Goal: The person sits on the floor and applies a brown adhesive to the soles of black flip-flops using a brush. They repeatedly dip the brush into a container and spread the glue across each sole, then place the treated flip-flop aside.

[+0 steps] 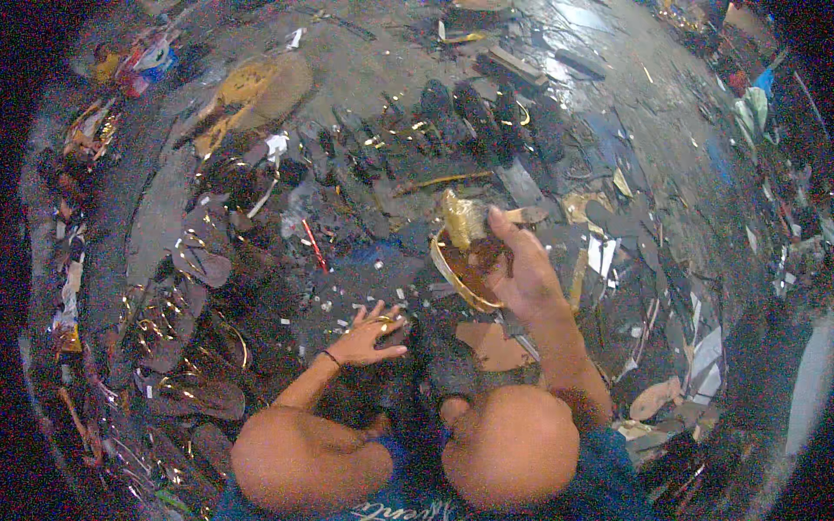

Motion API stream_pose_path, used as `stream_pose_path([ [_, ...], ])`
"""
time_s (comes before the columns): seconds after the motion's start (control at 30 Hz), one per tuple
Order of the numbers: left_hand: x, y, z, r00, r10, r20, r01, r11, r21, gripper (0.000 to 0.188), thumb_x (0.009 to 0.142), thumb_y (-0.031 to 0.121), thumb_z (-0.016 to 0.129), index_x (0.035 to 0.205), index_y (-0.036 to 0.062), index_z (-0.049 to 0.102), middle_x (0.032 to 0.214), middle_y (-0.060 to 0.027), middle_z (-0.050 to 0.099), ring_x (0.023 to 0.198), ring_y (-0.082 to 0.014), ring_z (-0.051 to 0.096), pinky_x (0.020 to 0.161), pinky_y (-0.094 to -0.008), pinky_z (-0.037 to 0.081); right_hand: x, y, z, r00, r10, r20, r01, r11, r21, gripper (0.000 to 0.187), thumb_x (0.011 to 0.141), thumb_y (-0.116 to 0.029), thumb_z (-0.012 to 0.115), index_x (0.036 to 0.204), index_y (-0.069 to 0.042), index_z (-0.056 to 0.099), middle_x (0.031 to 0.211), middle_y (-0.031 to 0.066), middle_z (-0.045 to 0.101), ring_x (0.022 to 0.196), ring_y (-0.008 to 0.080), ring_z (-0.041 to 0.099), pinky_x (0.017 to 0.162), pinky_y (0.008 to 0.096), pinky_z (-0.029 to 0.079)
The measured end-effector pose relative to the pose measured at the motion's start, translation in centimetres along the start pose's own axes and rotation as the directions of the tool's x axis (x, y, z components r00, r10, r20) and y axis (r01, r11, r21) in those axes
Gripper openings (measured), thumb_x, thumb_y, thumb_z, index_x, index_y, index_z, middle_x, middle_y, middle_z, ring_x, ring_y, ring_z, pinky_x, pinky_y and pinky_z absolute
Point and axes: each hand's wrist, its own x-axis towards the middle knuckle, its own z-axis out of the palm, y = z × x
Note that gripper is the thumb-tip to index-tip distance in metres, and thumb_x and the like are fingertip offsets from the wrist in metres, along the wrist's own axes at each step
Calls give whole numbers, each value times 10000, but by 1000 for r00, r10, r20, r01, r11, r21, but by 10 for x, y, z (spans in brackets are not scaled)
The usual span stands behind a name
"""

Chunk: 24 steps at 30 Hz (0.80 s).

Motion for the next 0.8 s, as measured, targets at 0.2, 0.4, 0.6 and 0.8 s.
stream_pose_path([
  [0.2,3,44,-82,820,-507,-264,-331,-45,-943,452,1022,326,383,1279,-9,546,1173,-71,636,969,-175,635,860,-339,516,26,56,56,906,-397,147,401,694,-598,302,866,-154,704,1116,-34,584,960,62,659,904,154,624,805,292,500],
  [0.4,-2,66,-100,775,-507,-377,-524,-182,-832,451,1022,376,370,1231,25,559,1076,-71,656,941,-195,648,854,-340,530,49,61,65,844,-433,316,483,359,-798,200,824,-134,720,981,-39,641,943,98,665,862,209,640,792,342,505],
  [0.6,11,71,-77,653,-607,-453,-305,338,-891,428,1020,375,383,1235,49,558,1079,-77,650,907,-194,655,814,-350,545,40,95,65,618,-547,564,757,221,-614,142,800,-78,733,895,-61,628,972,103,674,890,254,656,772,362,510],
  [0.8,9,77,-91,677,-595,-434,-543,-5,-840,384,1014,342,450,1140,11,599,1063,-55,656,873,-153,649,801,-296,524,21,93,60,598,-522,608,748,89,-658,156,838,-95,709,969,-53,634,959,119,679,867,263,659,752,356,508],
])
